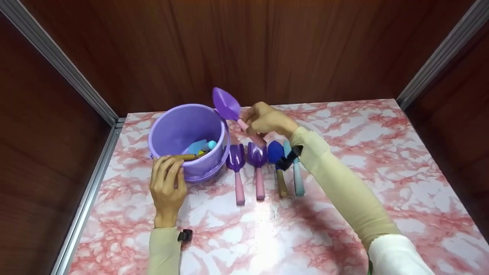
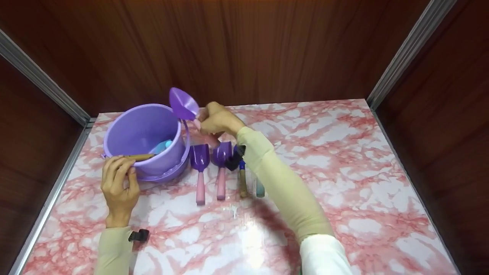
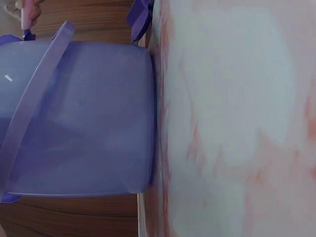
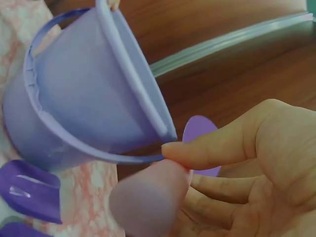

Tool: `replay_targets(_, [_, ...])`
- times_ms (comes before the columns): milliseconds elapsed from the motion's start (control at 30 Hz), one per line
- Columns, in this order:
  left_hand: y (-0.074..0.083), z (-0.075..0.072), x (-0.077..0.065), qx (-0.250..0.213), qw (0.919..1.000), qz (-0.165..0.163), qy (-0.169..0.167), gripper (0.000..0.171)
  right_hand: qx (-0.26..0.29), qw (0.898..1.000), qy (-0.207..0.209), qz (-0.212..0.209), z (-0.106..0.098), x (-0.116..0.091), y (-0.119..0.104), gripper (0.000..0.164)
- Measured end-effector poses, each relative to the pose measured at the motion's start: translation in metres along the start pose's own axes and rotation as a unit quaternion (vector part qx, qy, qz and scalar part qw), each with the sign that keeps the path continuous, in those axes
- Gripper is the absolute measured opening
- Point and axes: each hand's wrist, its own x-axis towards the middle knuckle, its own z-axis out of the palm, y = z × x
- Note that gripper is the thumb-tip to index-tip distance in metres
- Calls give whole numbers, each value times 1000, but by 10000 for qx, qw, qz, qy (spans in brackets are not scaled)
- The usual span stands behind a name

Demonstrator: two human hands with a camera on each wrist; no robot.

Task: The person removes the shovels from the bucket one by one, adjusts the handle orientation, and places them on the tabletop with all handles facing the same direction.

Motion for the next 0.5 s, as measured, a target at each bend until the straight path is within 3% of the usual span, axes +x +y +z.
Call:
replay_targets(133, [0,-1,0,-7,10000,4,8,25,322,9993,152,80,-4,-5,18,40])
replay_targets(500, [1,0,-2,28,10000,20,35,26,743,9955,584,63,-14,-21,61,44])
